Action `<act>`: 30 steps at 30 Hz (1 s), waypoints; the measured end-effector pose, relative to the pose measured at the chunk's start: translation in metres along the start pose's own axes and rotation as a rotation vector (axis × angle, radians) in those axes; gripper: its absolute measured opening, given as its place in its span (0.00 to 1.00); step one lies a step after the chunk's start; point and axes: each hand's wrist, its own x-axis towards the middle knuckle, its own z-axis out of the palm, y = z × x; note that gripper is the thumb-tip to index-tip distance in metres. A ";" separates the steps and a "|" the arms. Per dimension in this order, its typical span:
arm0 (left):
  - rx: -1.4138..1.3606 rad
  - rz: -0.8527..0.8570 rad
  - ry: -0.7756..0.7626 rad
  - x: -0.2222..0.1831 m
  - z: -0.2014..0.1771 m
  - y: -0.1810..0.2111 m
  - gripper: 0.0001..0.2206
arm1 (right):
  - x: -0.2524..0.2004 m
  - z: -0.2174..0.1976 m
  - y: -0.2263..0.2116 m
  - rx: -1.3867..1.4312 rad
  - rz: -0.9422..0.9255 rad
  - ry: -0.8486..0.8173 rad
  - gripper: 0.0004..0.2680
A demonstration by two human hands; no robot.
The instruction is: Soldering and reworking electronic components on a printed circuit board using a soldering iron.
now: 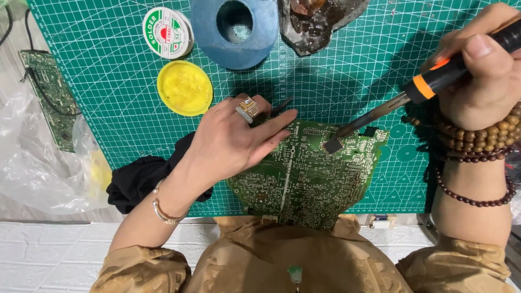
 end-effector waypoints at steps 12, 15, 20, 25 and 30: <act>-0.007 0.014 0.028 0.002 -0.001 0.000 0.11 | -0.002 -0.003 0.005 -0.001 0.025 0.010 0.10; 0.009 0.011 0.016 0.000 -0.001 0.000 0.12 | 0.000 0.005 -0.001 0.053 0.036 0.026 0.07; 0.014 0.016 0.020 -0.001 0.001 -0.001 0.11 | -0.002 0.002 0.003 0.043 0.042 0.020 0.08; 0.003 0.013 0.024 0.000 0.001 -0.001 0.11 | 0.000 0.006 -0.004 0.010 0.037 0.014 0.08; 0.010 0.016 0.033 -0.001 0.001 -0.001 0.11 | -0.001 0.005 -0.002 0.003 0.039 0.006 0.08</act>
